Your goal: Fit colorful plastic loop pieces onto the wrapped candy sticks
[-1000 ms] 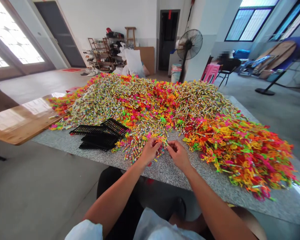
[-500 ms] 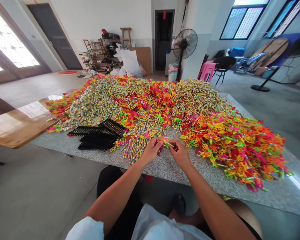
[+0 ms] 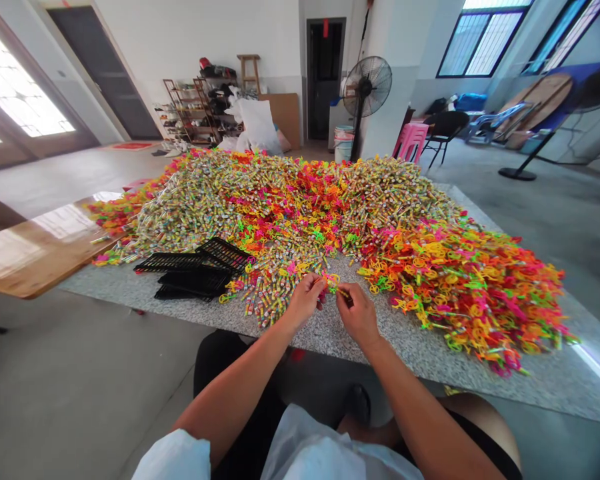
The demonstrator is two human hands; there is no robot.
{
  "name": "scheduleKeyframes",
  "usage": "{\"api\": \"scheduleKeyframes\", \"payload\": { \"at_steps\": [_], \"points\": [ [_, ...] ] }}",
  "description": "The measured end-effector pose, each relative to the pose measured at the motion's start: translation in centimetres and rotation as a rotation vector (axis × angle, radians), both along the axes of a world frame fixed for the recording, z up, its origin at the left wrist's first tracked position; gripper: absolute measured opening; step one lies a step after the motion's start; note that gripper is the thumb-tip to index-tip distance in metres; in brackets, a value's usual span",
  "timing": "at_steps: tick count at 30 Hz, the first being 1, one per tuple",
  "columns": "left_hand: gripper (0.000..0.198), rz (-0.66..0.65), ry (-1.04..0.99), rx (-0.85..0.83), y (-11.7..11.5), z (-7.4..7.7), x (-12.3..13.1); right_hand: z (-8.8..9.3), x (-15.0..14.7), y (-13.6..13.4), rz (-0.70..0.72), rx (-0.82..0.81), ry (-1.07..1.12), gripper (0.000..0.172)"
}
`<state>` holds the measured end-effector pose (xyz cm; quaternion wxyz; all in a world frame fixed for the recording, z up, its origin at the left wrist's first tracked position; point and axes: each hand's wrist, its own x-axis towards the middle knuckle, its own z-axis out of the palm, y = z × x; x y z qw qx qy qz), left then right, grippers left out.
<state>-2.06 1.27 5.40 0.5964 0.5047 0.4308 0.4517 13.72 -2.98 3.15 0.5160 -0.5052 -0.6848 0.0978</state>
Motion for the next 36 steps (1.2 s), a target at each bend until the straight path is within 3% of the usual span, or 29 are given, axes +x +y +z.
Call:
{"api": "scheduleKeyframes", "payload": {
  "at_steps": [9,14,21,30,36],
  "points": [
    [0.03,-0.04,0.006,0.064,0.0,0.0,0.2,-0.5,0.4,-0.1,-0.017,-0.017,0.043,0.016],
    [0.03,-0.022,0.014,0.06,0.1,-0.4,0.5,-0.7,0.4,-0.2,-0.05,-0.131,0.253,0.023],
    [0.03,-0.028,0.025,0.058,0.2,-0.5,0.7,-0.7,0.3,-0.3,0.055,-0.252,0.385,0.034],
    [0.026,-0.013,0.077,0.037,0.0,-0.8,1.1,-1.0,1.3,-1.0,0.08,-0.217,0.182,0.027],
    [0.03,-0.015,0.043,0.02,-0.1,-0.6,1.8,-1.0,1.3,-1.1,0.124,-0.231,0.248,0.037]
  ]
}}
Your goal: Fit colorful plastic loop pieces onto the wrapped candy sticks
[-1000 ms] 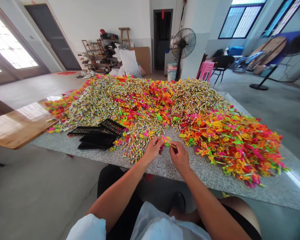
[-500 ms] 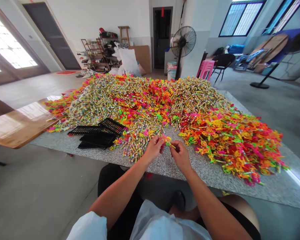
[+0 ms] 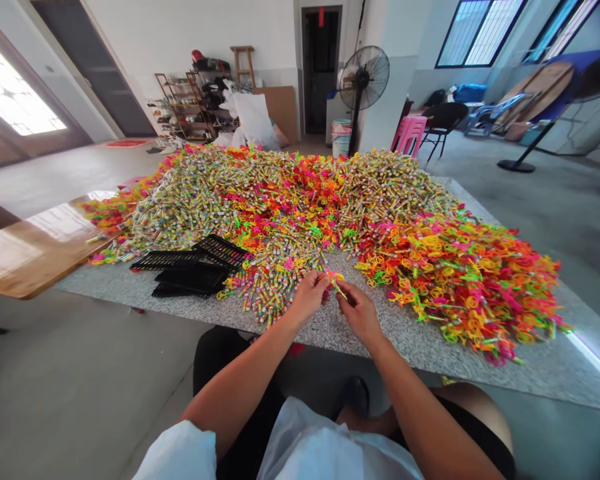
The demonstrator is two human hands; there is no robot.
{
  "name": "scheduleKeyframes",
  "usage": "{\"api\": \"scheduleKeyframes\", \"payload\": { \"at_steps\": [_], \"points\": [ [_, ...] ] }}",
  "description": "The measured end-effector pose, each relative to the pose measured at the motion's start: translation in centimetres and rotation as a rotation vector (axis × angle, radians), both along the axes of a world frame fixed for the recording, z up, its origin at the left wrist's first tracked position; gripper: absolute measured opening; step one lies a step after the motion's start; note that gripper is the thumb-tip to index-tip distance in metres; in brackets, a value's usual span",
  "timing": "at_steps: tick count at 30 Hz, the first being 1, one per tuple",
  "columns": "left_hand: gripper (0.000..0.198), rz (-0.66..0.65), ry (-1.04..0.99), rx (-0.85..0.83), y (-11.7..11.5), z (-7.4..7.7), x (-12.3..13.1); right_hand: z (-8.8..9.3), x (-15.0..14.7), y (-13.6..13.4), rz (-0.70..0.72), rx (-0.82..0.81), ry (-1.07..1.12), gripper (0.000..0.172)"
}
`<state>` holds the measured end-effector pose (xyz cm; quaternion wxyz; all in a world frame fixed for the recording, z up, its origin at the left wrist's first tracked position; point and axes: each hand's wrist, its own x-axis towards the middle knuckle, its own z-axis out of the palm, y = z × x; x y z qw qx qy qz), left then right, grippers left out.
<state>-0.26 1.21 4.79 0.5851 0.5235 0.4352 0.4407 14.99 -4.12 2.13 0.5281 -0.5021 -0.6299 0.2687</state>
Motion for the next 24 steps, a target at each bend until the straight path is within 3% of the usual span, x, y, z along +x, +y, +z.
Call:
{"api": "scheduleKeyframes", "payload": {
  "at_steps": [4,9,16,21,24],
  "points": [
    [0.038,-0.032,-0.12,-0.077,-0.6,0.0,0.0,-0.1,0.1,0.1,-0.004,-0.001,-0.003,0.037],
    [0.046,-0.118,-0.249,-0.221,-1.5,-1.0,-0.5,-0.6,0.2,0.2,-0.086,0.03,-0.026,0.034],
    [0.045,-0.137,-0.09,-0.176,-1.9,-1.9,-0.8,-0.8,0.4,0.4,-0.057,0.029,-0.008,0.033],
    [0.043,-0.186,0.018,-0.092,-1.8,-1.7,-0.9,-1.1,1.0,0.7,0.059,-0.188,0.178,0.038],
    [0.042,-0.193,0.032,-0.084,-2.0,-1.8,-0.7,-0.9,1.2,0.6,0.059,-0.196,0.198,0.038]
  ]
}}
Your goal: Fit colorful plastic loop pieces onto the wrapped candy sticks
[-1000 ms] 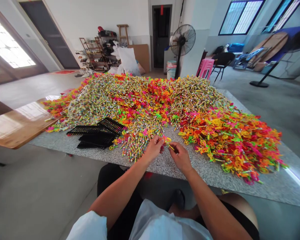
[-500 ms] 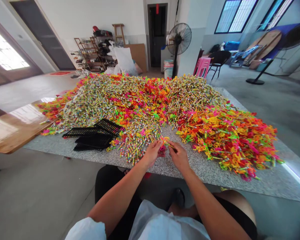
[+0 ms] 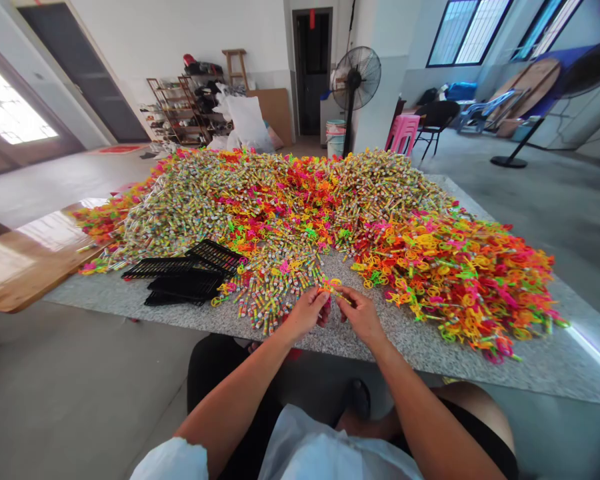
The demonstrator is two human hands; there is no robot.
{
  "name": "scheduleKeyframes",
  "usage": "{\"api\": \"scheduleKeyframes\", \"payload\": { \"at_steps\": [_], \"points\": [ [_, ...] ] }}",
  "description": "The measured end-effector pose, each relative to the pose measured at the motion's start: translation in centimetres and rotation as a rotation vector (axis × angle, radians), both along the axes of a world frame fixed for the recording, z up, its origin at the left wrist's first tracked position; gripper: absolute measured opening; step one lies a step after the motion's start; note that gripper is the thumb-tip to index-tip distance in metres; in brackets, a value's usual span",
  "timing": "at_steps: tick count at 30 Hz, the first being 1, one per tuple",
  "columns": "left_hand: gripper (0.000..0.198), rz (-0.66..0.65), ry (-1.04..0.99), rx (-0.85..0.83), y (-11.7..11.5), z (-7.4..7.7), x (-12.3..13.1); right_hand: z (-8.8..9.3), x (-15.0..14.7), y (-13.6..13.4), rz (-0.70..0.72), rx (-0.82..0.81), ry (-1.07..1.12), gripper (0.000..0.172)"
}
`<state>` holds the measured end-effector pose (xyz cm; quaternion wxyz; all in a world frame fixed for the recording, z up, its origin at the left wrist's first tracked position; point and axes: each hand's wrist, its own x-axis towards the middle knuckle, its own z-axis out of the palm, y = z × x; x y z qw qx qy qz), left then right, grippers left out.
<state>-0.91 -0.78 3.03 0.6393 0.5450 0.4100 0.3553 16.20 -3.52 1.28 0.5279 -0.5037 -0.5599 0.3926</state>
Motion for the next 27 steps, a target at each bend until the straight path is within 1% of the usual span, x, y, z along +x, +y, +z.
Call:
{"api": "scheduleKeyframes", "payload": {
  "at_steps": [3,5,7,8,10,11,12,13,14,15,16,17,18,19,20,22,23,24,25,27],
  "points": [
    [0.042,0.039,-0.012,-0.016,-0.4,-0.5,0.4,0.3,-0.2,-0.3,-0.069,0.092,-0.108,0.033],
    [0.043,0.04,-0.01,-0.036,-0.5,-1.0,0.5,0.2,-0.2,-0.6,-0.095,0.149,-0.188,0.03],
    [0.044,-0.023,0.033,-0.05,-0.1,-1.2,0.2,0.3,0.2,-0.5,-0.069,0.164,-0.248,0.029],
    [0.044,-0.064,0.08,-0.029,0.4,-1.2,-0.2,0.6,0.9,-0.3,-0.052,0.156,-0.275,0.028],
    [0.041,-0.088,0.23,0.108,2.0,-0.7,-1.7,1.9,2.9,0.6,-0.062,0.124,-0.323,0.027],
    [0.036,-0.023,0.331,0.24,3.1,-0.3,-2.7,2.9,4.4,1.2,-0.114,0.095,-0.341,0.026],
    [0.03,0.103,0.438,0.368,4.3,0.1,-3.9,4.2,5.9,2.1,-0.195,0.063,-0.348,0.028],
    [0.025,0.216,0.559,0.483,5.6,0.5,-5.1,5.6,7.5,2.9,-0.339,0.06,-0.316,0.032],
    [0.021,0.289,0.69,0.59,6.9,0.9,-6.3,6.9,8.9,3.8,-0.471,0.079,-0.241,0.039],
    [0.02,0.324,0.811,0.691,8.1,1.2,-7.5,8.1,10.1,4.6,-0.564,0.128,-0.128,0.047],
    [0.021,0.306,0.913,0.761,9.2,1.3,-8.5,9.0,10.8,5.4,-0.598,0.173,-0.026,0.053],
    [0.023,0.268,0.997,0.786,10.1,1.3,-9.3,9.3,11.0,6.0,-0.601,0.196,0.039,0.056],
    [0.026,0.228,1.062,0.795,10.9,1.2,-10.0,9.1,10.7,6.5,-0.565,0.192,0.056,0.057],
    [0.029,0.189,1.109,0.796,11.5,1.0,-10.4,8.4,9.9,6.9,-0.516,0.161,0.023,0.055],
    [0.031,0.155,1.138,0.796,12.0,0.8,-10.6,7.2,8.7,7.4,-0.426,0.097,-0.075,0.051],
    [0.028,0.114,1.155,0.812,12.6,0.3,-10.8,4.0,5.7,8.3,-0.225,-0.019,-0.313,0.036],
    [0.024,0.111,1.145,0.824,12.7,0.2,-10.8,2.3,4.1,8.9,-0.175,-0.028,-0.468,0.031],
    [0.02,0.115,1.123,0.838,12.8,0.2,-10.7,0.8,2.6,9.6,-0.139,-0.03,-0.634,0.029],
    [0.016,0.125,1.09,0.853,12.9,0.2,-10.7,-0.5,1.2,10.3,-0.12,-0.039,-0.694,0.025],
    [0.01,0.164,0.991,0.864,13.0,0.4,-10.6,-2.0,-1.1,11.9,-0.109,-0.061,-0.782,0.021]
  ]
}}
